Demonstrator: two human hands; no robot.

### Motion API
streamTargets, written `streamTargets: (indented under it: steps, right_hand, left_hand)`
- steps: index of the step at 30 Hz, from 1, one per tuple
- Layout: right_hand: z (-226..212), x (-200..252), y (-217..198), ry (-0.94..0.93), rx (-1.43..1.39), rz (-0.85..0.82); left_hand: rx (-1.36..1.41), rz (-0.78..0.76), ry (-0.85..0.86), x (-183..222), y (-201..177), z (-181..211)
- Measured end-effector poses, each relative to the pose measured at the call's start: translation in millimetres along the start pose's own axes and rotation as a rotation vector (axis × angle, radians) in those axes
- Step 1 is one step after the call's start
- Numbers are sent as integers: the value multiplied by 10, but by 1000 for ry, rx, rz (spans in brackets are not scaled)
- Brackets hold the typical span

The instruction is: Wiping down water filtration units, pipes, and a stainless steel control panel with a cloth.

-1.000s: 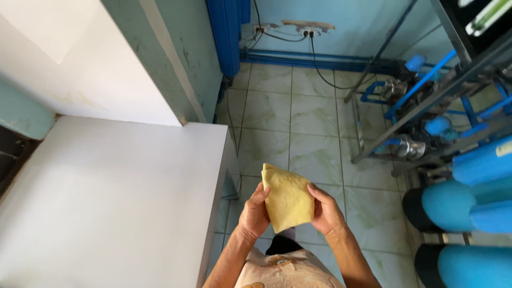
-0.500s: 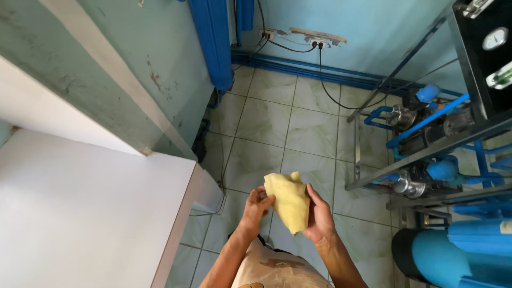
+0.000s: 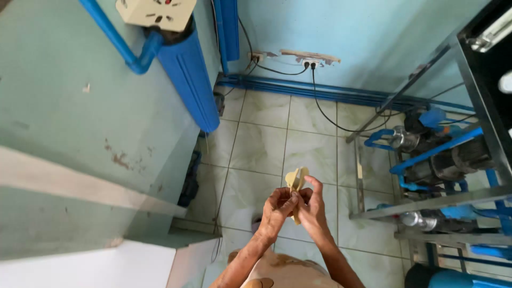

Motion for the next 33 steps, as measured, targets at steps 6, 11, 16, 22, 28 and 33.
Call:
streamTargets:
  steps: [6, 11, 16, 22, 28, 33]
  right_hand:
    - [127, -1124, -53, 266, -584, -49]
    - [116, -1787, -63, 338, -703, -67]
    - [648, -2614, -440, -25, 7, -108]
    - [-506, -3367, -526, -104, 387, -373]
    - [-943, -4323, -856, -302, 813, -544]
    - [-1268, -5042, -1065, -291, 49, -946]
  left_hand:
    - [-22, 44, -16, -1232, -508, 11]
    - [41, 169, -32, -2048, -732, 317]
    - [138, 279, 69, -2777, -819, 675]
    - [145, 379, 302, -3765, -887, 876]
    - [-218, 605, 503, -4494, -906, 1359]
    - [-515, 577, 445, -4881, -902, 1431]
Point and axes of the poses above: each hand's wrist, its own x-axis away from the middle knuckle, its own y-axis out of the palm, z = x × y, the point moved 2 cm from there along -x, towards the middle knuckle, and after that the axes turned 6 degrees about -z, right-handed, at the moved point
